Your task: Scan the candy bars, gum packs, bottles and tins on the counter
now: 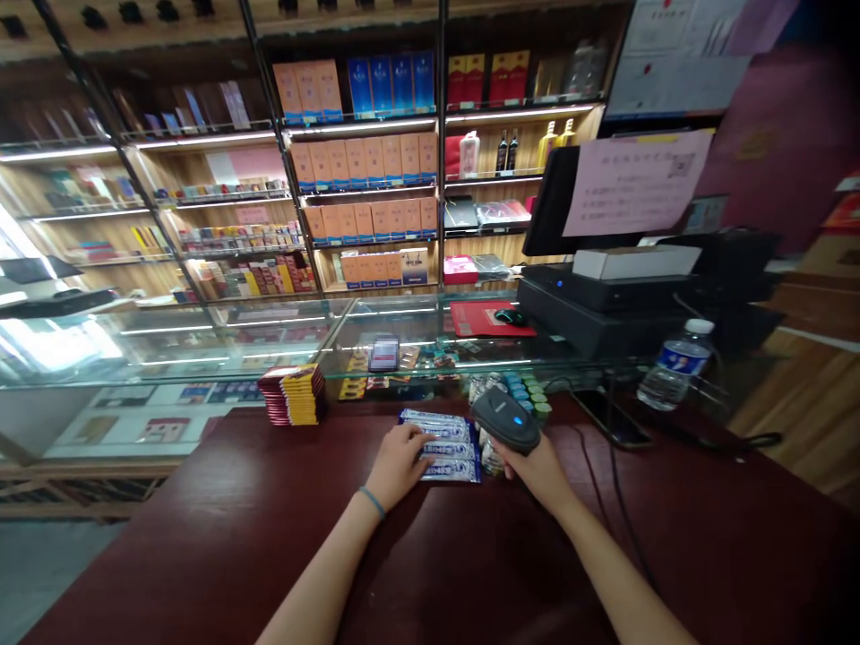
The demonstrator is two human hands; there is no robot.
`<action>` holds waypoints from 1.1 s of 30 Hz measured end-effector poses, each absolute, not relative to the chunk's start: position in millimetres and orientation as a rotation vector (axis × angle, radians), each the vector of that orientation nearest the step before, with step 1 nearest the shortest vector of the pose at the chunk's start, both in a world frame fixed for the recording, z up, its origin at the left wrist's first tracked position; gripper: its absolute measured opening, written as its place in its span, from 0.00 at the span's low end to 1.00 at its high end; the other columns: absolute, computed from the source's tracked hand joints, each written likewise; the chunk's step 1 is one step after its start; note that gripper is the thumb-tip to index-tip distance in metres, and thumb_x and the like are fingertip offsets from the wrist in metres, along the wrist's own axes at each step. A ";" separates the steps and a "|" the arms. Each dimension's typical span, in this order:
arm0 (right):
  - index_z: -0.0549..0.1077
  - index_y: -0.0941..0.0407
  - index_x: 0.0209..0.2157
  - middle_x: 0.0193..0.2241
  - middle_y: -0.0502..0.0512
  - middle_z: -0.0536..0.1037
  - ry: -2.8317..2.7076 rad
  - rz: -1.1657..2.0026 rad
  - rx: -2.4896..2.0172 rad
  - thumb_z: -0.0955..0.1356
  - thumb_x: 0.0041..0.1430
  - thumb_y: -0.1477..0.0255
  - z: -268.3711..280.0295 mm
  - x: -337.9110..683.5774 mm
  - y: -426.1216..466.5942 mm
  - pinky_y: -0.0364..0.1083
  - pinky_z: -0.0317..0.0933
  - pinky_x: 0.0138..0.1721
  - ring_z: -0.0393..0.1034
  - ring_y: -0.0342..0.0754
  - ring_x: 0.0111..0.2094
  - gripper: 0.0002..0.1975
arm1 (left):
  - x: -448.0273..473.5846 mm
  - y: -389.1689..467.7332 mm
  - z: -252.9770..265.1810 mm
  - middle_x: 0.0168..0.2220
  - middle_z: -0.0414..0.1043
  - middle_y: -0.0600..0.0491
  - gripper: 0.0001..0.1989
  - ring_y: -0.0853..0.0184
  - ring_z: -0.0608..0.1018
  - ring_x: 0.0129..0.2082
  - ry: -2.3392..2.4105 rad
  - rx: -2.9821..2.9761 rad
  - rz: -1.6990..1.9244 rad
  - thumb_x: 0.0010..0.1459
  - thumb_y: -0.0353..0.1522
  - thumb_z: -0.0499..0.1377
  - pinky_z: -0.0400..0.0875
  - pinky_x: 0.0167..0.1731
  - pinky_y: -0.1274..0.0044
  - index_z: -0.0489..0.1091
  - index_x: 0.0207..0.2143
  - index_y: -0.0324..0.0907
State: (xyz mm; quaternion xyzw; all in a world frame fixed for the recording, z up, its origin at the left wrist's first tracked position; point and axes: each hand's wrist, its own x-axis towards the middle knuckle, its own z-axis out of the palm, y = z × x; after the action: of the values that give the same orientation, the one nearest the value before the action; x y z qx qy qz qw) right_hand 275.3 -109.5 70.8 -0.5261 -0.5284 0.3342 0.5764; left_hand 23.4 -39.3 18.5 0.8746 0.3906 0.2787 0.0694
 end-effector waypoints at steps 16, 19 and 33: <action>0.71 0.53 0.33 0.15 0.46 0.71 -1.307 0.735 -1.294 0.73 0.52 0.47 68.3 277.7 -108.1 0.46 0.62 0.21 0.62 0.44 0.15 0.23 | 19.1 -36.2 22.0 0.43 0.76 0.47 0.12 0.57 0.74 0.47 1.172 2.255 1.141 0.63 0.38 0.61 0.67 0.50 0.66 0.78 0.47 0.47; 0.70 0.53 0.32 0.14 0.45 0.71 -1.297 0.710 -1.321 0.73 0.54 0.50 69.8 280.4 -108.0 0.46 0.64 0.23 0.64 0.45 0.15 0.21 | 18.0 -30.3 24.0 0.46 0.76 0.48 0.14 0.60 0.76 0.47 1.126 1.709 1.422 0.64 0.41 0.60 0.70 0.50 0.69 0.76 0.47 0.45; 0.68 0.56 0.56 0.38 0.57 0.83 -1.642 0.716 -1.310 0.73 0.55 0.61 59.6 269.3 -111.1 0.46 0.70 0.31 0.78 0.51 0.32 0.29 | -0.6 -16.2 29.2 0.31 0.75 0.52 0.21 0.69 0.80 0.29 0.864 0.666 1.332 0.57 0.45 0.66 0.74 0.24 0.81 0.73 0.43 0.39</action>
State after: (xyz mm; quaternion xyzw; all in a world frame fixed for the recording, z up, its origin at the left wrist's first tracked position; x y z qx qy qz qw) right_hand 269.3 -111.1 59.6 -0.5284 -0.6627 0.2890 0.4450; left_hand -0.6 -16.2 29.2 0.2934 0.3807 0.5869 0.6516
